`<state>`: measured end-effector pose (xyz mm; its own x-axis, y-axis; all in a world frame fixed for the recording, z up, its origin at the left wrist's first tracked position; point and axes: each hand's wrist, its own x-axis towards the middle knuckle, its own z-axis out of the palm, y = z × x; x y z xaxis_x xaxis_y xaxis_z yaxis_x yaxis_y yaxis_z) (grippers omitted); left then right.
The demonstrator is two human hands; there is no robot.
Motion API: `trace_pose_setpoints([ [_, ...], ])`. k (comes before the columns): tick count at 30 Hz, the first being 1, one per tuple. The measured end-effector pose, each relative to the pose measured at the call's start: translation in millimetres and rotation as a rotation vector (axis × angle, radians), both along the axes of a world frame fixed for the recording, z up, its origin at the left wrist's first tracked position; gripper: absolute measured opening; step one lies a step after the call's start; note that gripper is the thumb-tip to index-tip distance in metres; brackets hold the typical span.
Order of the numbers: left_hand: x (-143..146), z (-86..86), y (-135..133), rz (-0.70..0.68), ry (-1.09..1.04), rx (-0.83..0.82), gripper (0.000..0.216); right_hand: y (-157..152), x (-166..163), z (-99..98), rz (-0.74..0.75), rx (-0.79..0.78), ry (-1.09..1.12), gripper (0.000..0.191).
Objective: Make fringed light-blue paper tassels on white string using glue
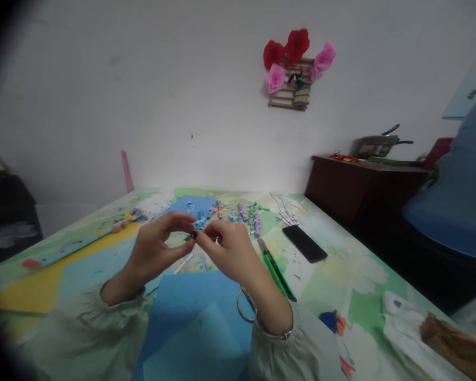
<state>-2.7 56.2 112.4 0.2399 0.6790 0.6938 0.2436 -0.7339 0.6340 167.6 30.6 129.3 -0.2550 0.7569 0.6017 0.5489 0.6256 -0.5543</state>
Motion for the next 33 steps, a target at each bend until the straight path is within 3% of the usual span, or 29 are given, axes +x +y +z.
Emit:
trace_pose_setpoints([
  [5,5,-4.6,-8,0.181,0.206,0.265,0.034,8,0,-6.1,-0.018,-0.089,0.008,0.02],
  [15,9,-12.0,-2,0.267,0.407,0.602,0.038,20,4,-15.8,0.069,-0.246,0.07,0.023],
  [24,9,-16.0,-3,0.226,0.38,0.467,0.055,22,6,-16.8,0.138,-0.304,0.059,0.013],
  [33,8,-17.5,-2,0.161,0.365,0.434,0.063,24,7,-18.1,0.205,-0.397,0.158,0.013],
])
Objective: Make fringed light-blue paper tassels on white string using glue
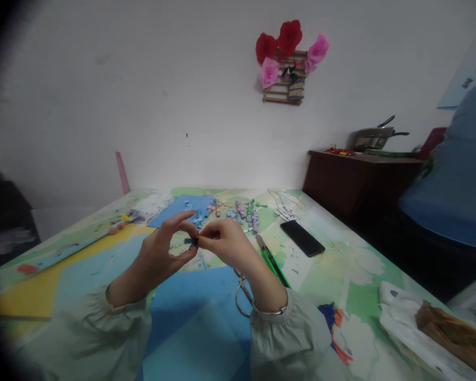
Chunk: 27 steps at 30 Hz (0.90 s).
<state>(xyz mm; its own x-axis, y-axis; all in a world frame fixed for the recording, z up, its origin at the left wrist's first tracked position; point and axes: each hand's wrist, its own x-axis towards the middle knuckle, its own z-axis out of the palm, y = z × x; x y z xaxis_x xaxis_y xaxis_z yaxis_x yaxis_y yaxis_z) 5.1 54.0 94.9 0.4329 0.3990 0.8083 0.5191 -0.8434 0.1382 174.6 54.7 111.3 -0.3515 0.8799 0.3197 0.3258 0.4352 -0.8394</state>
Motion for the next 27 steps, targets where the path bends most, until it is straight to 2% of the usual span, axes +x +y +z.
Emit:
trace_pose_setpoints([
  [4,-1,0.3,-2,0.007,-0.003,0.032,0.061,0,0,0.3,0.024,-0.002,0.073,0.011],
  [12,-1,10.2,-3,0.009,-0.036,0.15,0.045,-9,0,9.1,-0.051,0.054,0.116,0.011],
  [17,-3,24.0,-15,-0.095,-0.195,0.063,0.028,-21,-4,15.9,-0.218,0.326,0.071,0.011],
  [21,-4,29.6,-20,-0.02,-0.289,0.088,0.011,-33,-8,21.3,-0.32,0.541,0.003,0.01],
  [27,-3,31.1,-21,0.032,-0.245,0.123,0.011,-41,-9,26.0,-0.384,0.655,-0.055,0.01],
])
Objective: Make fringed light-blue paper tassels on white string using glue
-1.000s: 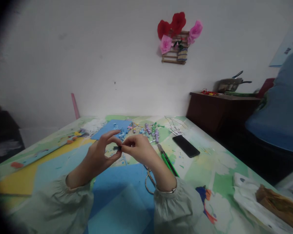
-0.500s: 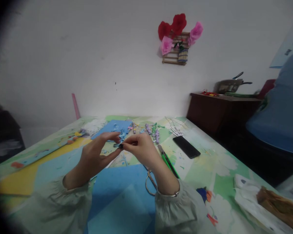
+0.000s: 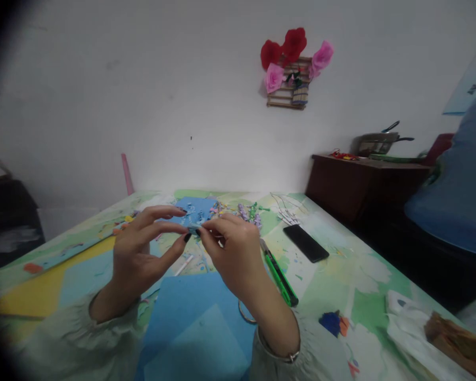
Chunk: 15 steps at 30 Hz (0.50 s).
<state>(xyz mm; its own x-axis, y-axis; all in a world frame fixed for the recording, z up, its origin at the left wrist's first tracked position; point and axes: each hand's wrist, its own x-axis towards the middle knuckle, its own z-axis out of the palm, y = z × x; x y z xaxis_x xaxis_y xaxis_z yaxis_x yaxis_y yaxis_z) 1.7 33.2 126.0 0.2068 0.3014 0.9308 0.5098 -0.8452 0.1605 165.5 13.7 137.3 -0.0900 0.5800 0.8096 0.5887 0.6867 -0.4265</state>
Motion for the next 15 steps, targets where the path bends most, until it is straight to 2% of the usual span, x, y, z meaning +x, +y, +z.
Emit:
trace_pose_setpoints([
  [9,0.5,-0.7,0.1,0.007,0.017,-0.036,0.012,-2.5,-0.4,0.0,-0.058,0.087,-0.062,0.01],
  [15,2.6,-2.9,0.6,0.008,-0.008,0.008,0.014,-2.6,-1.5,-0.1,-0.043,0.085,-0.069,0.012],
])
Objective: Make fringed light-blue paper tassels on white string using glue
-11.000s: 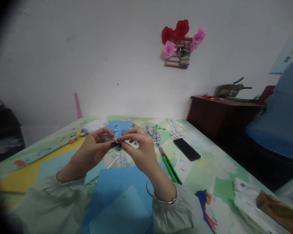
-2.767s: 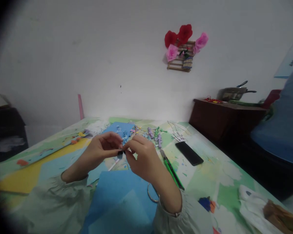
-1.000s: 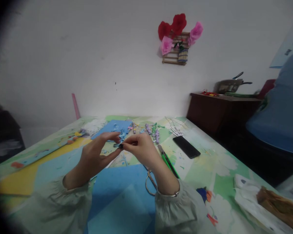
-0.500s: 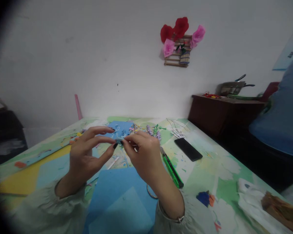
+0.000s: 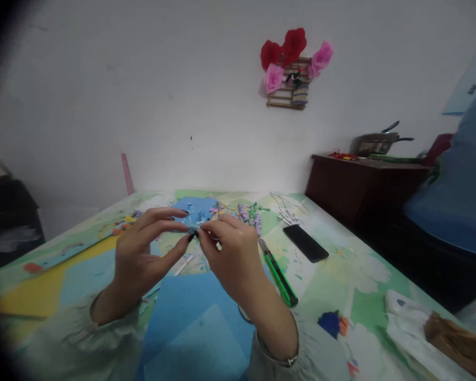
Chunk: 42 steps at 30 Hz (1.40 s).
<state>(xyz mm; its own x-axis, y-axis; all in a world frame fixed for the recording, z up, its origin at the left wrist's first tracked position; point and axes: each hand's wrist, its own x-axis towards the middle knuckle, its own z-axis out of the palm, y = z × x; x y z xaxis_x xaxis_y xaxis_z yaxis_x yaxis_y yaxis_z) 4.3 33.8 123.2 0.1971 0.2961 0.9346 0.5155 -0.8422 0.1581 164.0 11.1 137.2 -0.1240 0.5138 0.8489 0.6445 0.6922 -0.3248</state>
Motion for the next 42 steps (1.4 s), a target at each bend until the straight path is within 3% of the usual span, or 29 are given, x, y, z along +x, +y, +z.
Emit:
trace_pose_setpoints([
  [8,-0.4,-0.3,-3.3,-0.031,-0.041,0.075,0.028,-1.1,-0.2,1.1,-0.012,-0.006,-0.003,0.011],
  [18,-1.1,0.7,-1.7,0.014,0.05,0.051,0.02,-1.6,-0.8,1.1,0.026,-0.038,0.025,0.011],
  [26,-1.8,0.2,-1.4,-0.058,-0.015,0.001,0.018,-2.5,1.2,2.9,0.139,-0.204,0.118,0.012],
  [32,-1.7,0.4,-2.0,-0.169,-0.066,-0.132,0.015,-2.8,3.4,3.2,0.227,-0.307,0.202,0.012],
  [42,-2.2,1.7,0.6,-0.286,-0.127,-0.229,0.014,-3.0,3.3,3.2,0.243,-0.36,0.207,0.011],
])
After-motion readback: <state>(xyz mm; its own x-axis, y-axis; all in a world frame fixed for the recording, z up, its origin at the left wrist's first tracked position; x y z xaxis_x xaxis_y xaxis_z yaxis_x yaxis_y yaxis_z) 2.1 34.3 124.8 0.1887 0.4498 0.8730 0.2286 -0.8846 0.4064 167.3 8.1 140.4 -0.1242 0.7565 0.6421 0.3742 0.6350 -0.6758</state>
